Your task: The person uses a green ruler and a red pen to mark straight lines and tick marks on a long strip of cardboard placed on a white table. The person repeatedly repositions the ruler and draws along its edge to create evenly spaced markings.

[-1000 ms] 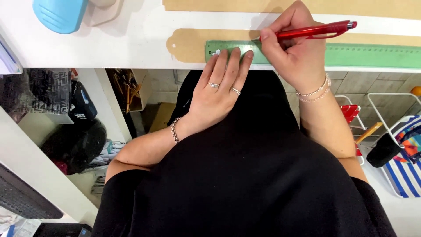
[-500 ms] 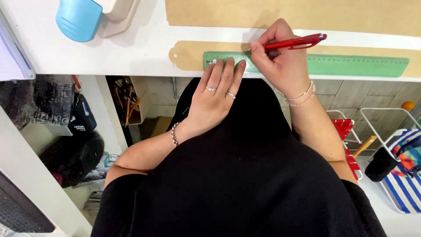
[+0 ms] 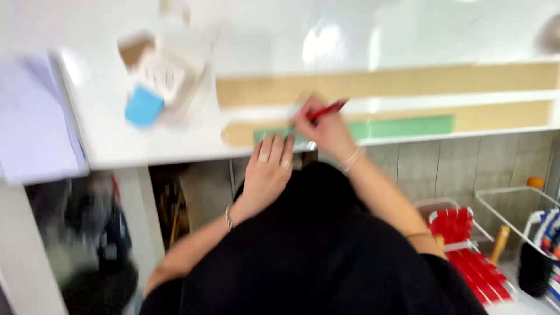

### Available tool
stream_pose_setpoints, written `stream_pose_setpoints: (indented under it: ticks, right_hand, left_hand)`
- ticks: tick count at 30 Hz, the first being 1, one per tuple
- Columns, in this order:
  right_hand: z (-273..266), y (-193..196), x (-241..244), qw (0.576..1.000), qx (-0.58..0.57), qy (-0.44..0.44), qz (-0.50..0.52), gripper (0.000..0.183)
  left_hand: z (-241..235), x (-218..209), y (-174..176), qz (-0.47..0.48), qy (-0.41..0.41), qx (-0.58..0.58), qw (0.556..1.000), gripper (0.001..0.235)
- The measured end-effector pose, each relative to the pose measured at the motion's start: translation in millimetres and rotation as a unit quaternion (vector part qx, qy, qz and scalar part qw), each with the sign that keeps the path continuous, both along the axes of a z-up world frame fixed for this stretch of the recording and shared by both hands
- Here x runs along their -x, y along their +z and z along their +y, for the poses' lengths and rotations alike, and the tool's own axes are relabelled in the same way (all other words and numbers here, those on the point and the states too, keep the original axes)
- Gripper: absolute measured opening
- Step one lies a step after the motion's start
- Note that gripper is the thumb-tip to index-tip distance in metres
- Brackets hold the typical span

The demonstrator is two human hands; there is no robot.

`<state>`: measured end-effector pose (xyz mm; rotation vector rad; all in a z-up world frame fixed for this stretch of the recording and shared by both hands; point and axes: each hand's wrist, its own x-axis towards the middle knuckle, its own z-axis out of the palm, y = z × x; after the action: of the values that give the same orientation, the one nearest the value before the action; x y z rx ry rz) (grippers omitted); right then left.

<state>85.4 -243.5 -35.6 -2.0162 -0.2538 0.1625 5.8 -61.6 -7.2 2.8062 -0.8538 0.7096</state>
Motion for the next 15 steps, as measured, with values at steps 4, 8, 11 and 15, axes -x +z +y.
stream_pose_setpoints:
  ticks: [4, 8, 11, 15]
  right_hand:
    - [0, 17, -11, 0.999, -0.027, -0.016, -0.005, 0.013]
    - [0, 28, -5, 0.994, -0.08, 0.01, 0.07, 0.017]
    - [-1, 27, -2, 0.984, -0.167, 0.012, 0.061, 0.017]
    - [-12, 74, 17, 0.961, -0.275, -0.009, 0.022, 0.02]
  left_hand:
    - [1, -7, -31, 0.029, -0.016, -0.034, 0.999, 0.045]
    - [3, -10, -21, 0.081, -0.019, 0.001, 0.997, 0.053]
    - [4, -13, -12, 0.078, -0.034, 0.034, 0.996, 0.049]
    - [-5, -29, 43, 0.166, -0.044, 0.041, 0.984, 0.044]
